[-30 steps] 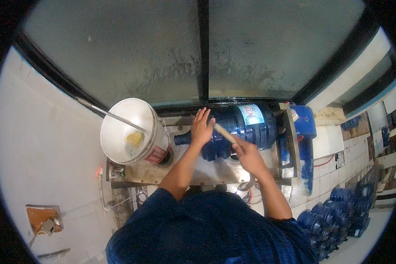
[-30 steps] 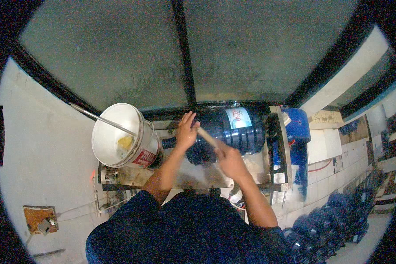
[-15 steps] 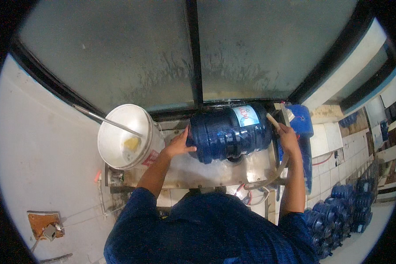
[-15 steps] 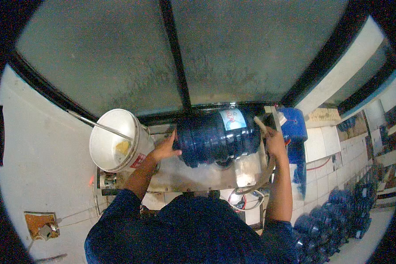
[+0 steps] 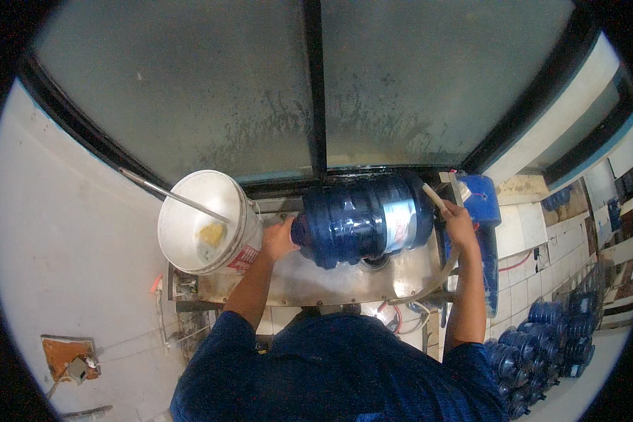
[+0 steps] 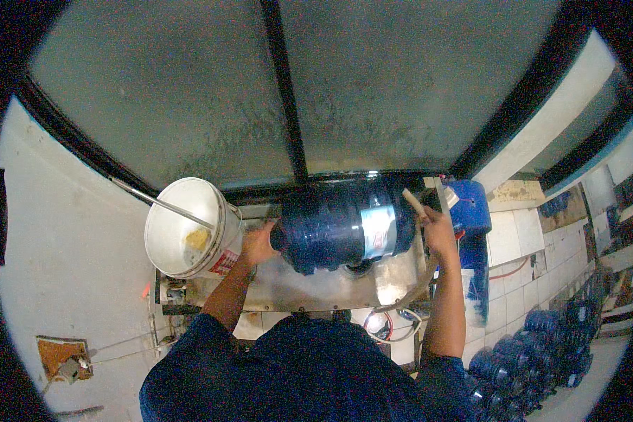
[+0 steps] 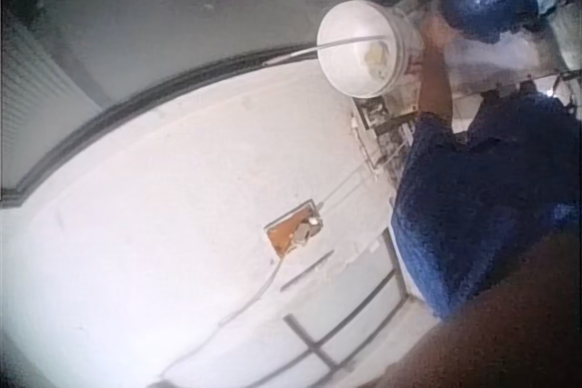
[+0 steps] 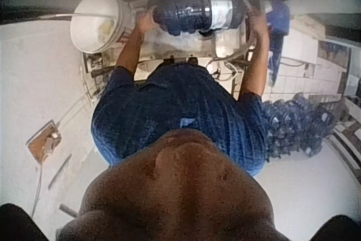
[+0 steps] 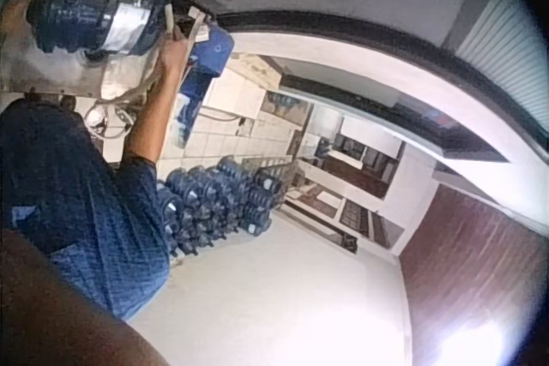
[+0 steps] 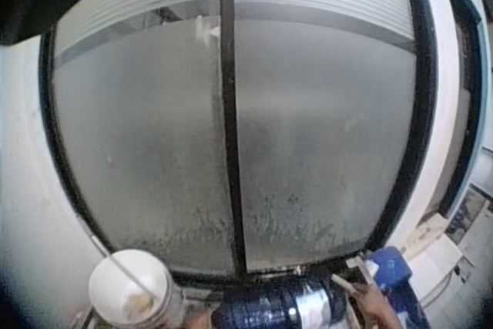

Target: The person scrubs a large blue water jug with a soapy sponge, rinses it with a hose, and places it on a rack with other jugs. The person repeats this process for a second jug, scrubbing the exterior and interior before stacking it.

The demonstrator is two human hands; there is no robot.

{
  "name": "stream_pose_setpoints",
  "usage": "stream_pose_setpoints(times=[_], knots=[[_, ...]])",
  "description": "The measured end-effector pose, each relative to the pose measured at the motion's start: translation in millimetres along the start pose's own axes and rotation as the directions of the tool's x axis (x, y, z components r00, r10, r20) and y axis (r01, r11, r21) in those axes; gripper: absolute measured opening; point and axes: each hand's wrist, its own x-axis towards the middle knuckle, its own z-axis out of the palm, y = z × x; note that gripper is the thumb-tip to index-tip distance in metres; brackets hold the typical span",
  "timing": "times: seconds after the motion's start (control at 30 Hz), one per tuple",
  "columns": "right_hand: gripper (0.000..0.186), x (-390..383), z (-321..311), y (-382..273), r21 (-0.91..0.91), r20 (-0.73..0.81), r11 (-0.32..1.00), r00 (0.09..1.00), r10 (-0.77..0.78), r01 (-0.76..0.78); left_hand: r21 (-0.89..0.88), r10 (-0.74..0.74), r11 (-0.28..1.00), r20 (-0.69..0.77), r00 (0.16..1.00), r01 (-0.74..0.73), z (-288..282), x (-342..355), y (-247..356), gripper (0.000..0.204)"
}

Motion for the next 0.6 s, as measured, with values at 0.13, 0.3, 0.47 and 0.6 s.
stream_pose_setpoints(times=[0.13,0.3,0.47,0.6], knots=[[0.036,3.5,6.3,0.2,-0.027,0.022,0.994,0.994,-0.106,0.107,-0.497,0.090,0.865,0.013,0.996,-0.072,7.4,16.4,-20.7,0.091],[0.038,-4.3,11.3,-36.0,-0.012,0.039,0.998,0.997,-0.067,0.067,-0.785,-0.099,0.619,-0.027,0.995,0.040,-17.8,59.4,43.8,0.076],[0.037,-40.2,53.9,-89.0,-0.121,0.163,0.975,0.972,-0.167,0.188,-0.203,-0.138,0.975,-0.246,0.959,0.088,6.1,72.2,87.6,0.069],[0.038,-80.8,94.3,-157.8,-0.083,0.376,0.961,0.902,-0.214,0.263,-0.283,-0.017,0.956,-0.308,0.951,-0.074,16.2,80.1,61.8,0.057]])
